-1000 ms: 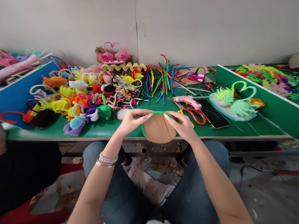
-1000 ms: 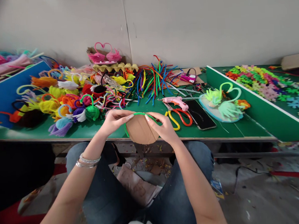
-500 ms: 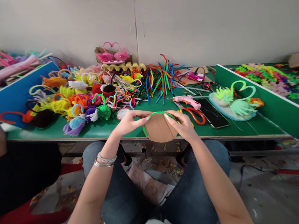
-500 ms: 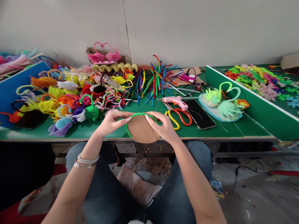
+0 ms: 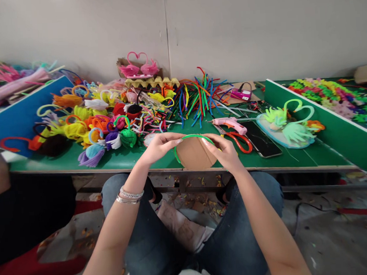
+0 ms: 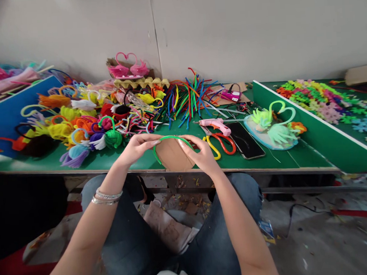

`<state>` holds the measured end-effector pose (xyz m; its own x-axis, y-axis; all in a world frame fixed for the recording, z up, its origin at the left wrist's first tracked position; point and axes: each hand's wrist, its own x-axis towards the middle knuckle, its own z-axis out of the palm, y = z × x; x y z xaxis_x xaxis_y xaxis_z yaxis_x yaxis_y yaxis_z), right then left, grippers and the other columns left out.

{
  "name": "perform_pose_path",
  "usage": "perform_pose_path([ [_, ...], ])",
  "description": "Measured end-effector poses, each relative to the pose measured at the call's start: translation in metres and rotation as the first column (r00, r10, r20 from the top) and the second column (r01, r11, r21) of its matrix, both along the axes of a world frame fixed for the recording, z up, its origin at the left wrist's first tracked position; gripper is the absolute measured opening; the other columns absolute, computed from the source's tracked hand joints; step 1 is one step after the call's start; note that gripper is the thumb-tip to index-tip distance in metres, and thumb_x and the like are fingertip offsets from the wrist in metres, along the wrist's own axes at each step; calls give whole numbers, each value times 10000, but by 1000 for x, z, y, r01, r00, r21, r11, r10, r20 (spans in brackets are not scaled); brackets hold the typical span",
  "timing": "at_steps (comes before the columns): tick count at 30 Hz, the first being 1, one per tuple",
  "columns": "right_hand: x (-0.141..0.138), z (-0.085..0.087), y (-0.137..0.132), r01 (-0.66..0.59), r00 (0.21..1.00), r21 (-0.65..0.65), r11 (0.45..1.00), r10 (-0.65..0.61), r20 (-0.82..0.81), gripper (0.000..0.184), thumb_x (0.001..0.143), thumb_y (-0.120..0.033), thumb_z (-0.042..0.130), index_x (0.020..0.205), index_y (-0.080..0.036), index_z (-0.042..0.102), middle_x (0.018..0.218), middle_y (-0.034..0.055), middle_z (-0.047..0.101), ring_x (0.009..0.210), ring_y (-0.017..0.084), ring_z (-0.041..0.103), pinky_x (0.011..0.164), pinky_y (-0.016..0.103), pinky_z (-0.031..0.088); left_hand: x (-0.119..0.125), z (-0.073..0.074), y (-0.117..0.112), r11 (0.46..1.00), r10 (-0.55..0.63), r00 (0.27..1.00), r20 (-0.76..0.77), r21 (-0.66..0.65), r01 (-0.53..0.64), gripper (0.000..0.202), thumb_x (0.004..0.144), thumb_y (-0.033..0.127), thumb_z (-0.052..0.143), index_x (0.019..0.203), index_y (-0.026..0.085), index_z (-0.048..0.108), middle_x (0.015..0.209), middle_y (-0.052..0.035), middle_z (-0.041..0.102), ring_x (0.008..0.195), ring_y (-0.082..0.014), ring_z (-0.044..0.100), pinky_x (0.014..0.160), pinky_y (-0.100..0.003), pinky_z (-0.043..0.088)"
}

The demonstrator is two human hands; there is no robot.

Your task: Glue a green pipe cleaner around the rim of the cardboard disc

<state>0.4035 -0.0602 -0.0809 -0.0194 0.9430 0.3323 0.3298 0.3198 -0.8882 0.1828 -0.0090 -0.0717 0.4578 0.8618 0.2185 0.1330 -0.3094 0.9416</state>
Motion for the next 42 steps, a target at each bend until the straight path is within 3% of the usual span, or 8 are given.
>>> perform_pose_path([
  [6,7,-4,4,26,996,-29,999,-29,-85,362,782,-511,605,995,-238,712,1036,43,713,964,225,647,854,382,519,-6,-1,2,994,36,996,78,-110,-28,340,772,385,624,1023,176,719,1014,-85,723,852,-175,668,665,-243,545],
  [15,10,-3,3,9,987,-46,999,-16,-157,323,770,-520,621,963,-288,736,1058,-4,715,1066,247,628,941,423,498,-3,-1,3,971,105,989,100,-225,-80,337,717,374,639,976,177,728,920,-57,732,721,-139,655,573,-211,520],
  [21,13,-8,7,-2,968,-84,996,-19,-252,390,670,-618,663,897,-313,749,1017,-14,726,1055,253,640,948,430,503,-3,1,2,947,139,973,184,-313,-76,287,688,340,667,920,188,742,871,-29,731,689,-114,637,571,-185,511],
  [25,13,-7,6,3,961,-66,998,-21,-275,380,663,-601,677,888,-304,751,1004,-18,729,1048,242,643,962,408,492,-3,1,1,937,147,957,251,-346,-53,253,676,324,691,889,202,751,856,-17,732,678,-94,623,578,-160,499],
  [33,13,-3,1,-9,998,62,998,14,-68,317,816,-485,575,1001,-278,728,1029,-15,723,1001,225,659,878,371,536,-7,0,3,940,154,961,228,-334,-71,256,677,308,674,892,191,750,892,-37,734,713,-125,634,593,-191,506],
  [42,13,-5,1,-52,993,249,967,23,116,269,878,-347,518,1030,-243,715,1022,-1,725,933,195,683,819,309,550,-9,-1,4,962,135,970,203,-262,-79,258,707,314,665,919,192,743,930,-48,731,805,-150,646,657,-213,508],
])
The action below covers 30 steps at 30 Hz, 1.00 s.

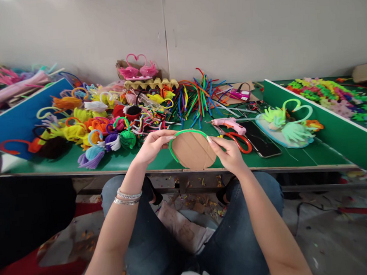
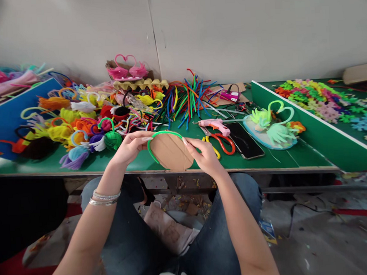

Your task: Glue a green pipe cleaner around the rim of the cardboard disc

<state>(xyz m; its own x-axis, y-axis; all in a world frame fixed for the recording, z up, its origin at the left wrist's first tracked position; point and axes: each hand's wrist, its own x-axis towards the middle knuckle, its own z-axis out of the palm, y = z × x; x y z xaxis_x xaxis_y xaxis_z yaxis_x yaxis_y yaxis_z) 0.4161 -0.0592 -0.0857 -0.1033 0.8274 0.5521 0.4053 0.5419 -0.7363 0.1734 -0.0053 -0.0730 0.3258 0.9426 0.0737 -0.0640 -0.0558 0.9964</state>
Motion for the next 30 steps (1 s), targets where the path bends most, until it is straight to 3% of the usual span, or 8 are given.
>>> perform_pose_path([
  [8,-1,-1,-1,28,998,71,997,-32,59,269,880,-333,502,1001,-232,720,957,10,737,844,181,690,740,285,552,0,1,-1,1000,10,1000,12,-12,-10,210,695,289,659,863,201,751,900,-28,732,769,-127,632,649,-195,490],
  [12,-2,-2,0,36,999,-51,998,-36,-1,305,870,-397,511,1006,-223,722,946,10,734,842,186,677,740,300,544,2,4,0,995,15,999,37,-98,-11,255,679,299,645,875,171,746,835,-42,732,712,-132,628,607,-196,481],
  [15,-2,-5,2,74,995,-164,984,-84,-55,352,847,-473,525,1002,-229,725,890,-1,725,813,189,655,725,318,536,2,5,3,984,-40,996,82,-170,54,374,698,390,559,911,141,738,856,-81,733,740,-174,642,598,-232,494],
  [19,-2,-6,4,108,985,-242,964,-136,-103,392,815,-539,541,962,-232,735,828,-2,700,796,191,620,709,323,514,-1,7,3,978,-95,990,103,-175,112,480,714,473,502,964,131,729,921,-107,729,767,-197,648,601,-263,509],
  [25,-3,0,3,141,975,-256,956,-179,-130,453,779,-599,549,942,-222,741,664,-10,620,691,170,568,650,315,493,-5,13,-4,996,-70,995,-66,-68,66,422,678,367,671,1032,142,709,981,-93,722,849,-202,657,680,-266,535],
  [28,0,0,4,148,966,-230,962,-190,-174,430,772,-591,569,913,-226,745,647,-6,607,707,179,577,687,332,509,-6,17,-4,998,-30,999,15,-50,31,433,731,422,605,1043,134,693,963,-98,725,806,-193,675,670,-275,548],
  [30,2,-2,6,133,959,-211,968,-180,-220,382,776,-567,585,903,-246,746,661,-2,618,748,193,599,743,354,522,-8,16,1,995,95,990,107,-17,-94,427,752,448,576,1024,137,684,975,-101,724,793,-184,686,678,-273,552],
])
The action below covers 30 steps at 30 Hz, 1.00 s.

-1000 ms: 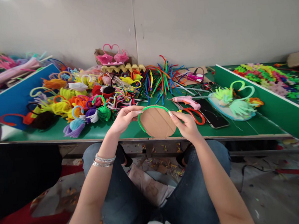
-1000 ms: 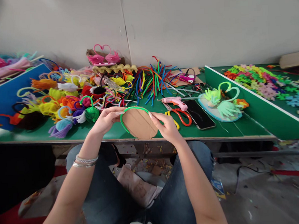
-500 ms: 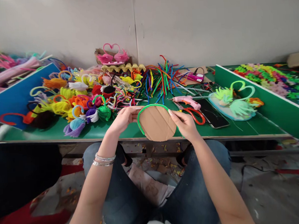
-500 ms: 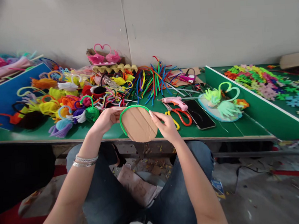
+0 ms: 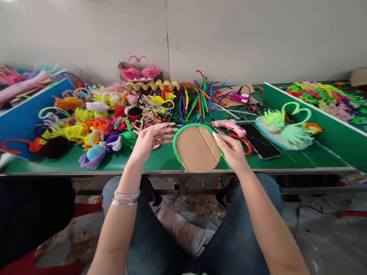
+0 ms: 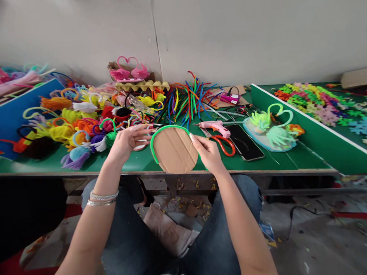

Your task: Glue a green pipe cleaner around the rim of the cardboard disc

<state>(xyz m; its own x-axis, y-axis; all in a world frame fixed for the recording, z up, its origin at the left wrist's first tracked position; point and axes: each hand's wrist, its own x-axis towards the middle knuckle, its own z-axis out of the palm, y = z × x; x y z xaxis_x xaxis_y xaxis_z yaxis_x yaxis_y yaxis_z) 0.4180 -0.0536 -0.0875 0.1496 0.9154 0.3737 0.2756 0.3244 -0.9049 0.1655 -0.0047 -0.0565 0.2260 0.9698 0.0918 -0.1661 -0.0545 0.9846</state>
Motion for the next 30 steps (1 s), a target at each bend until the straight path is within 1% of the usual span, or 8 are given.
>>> perform_pose_path([
  [2,2,-2,2,-15,999,17,1000,15,-47,342,777,-549,597,907,-269,744,677,-2,632,788,205,617,797,382,529,-4,-3,8,978,201,976,87,39,-205,405,759,468,578,1010,165,673,980,-87,723,794,-164,689,698,-253,549],
  [6,5,-6,5,-31,994,18,999,32,-106,323,771,-540,612,922,-283,737,679,-2,646,823,216,635,870,430,522,-23,-13,26,846,508,841,186,78,-528,457,800,617,469,1002,246,644,966,-47,710,820,-112,667,695,-185,519],
  [10,5,-7,6,-19,992,13,1000,20,-124,320,768,-535,618,913,-277,740,653,-4,637,809,215,637,888,434,514,-52,-12,31,793,577,749,325,-3,-609,606,817,727,253,900,259,630,890,-25,680,846,-88,637,679,-168,497],
  [15,5,-6,9,12,986,4,1000,-11,-166,354,738,-572,626,860,-261,745,668,-4,652,786,208,639,857,411,525,-77,7,17,730,573,593,566,-24,-683,422,941,519,224,1043,365,604,1030,79,652,1110,-68,555,811,-204,467],
  [18,4,-6,10,15,980,-10,1000,-17,-200,387,718,-590,633,868,-249,741,767,3,694,831,209,651,891,415,511,-78,14,13,797,466,660,590,43,-602,239,928,455,381,980,394,607,1002,103,653,1010,-54,585,786,-194,470],
  [22,4,-5,12,42,969,-17,999,-45,-243,392,707,-565,654,906,-237,733,959,14,720,1038,231,622,1007,429,440,-78,13,7,845,452,785,423,79,-529,251,937,436,366,898,325,588,540,41,496,518,-93,495,481,-214,367],
  [26,7,-7,17,98,949,-17,995,-98,-301,384,694,-556,668,863,-217,732,972,23,718,1100,246,597,1013,433,441,-87,13,-5,821,413,772,484,169,-545,313,996,341,239,894,271,526,416,70,231,333,-75,223,424,-229,205],
  [30,16,-13,24,133,929,3,991,-124,-348,387,727,-571,626,871,-224,717,946,40,710,1049,247,629,909,409,525,-94,15,-10,804,339,810,479,299,-514,237,961,370,366,868,255,552,367,88,117,297,-71,76,401,-228,165],
])
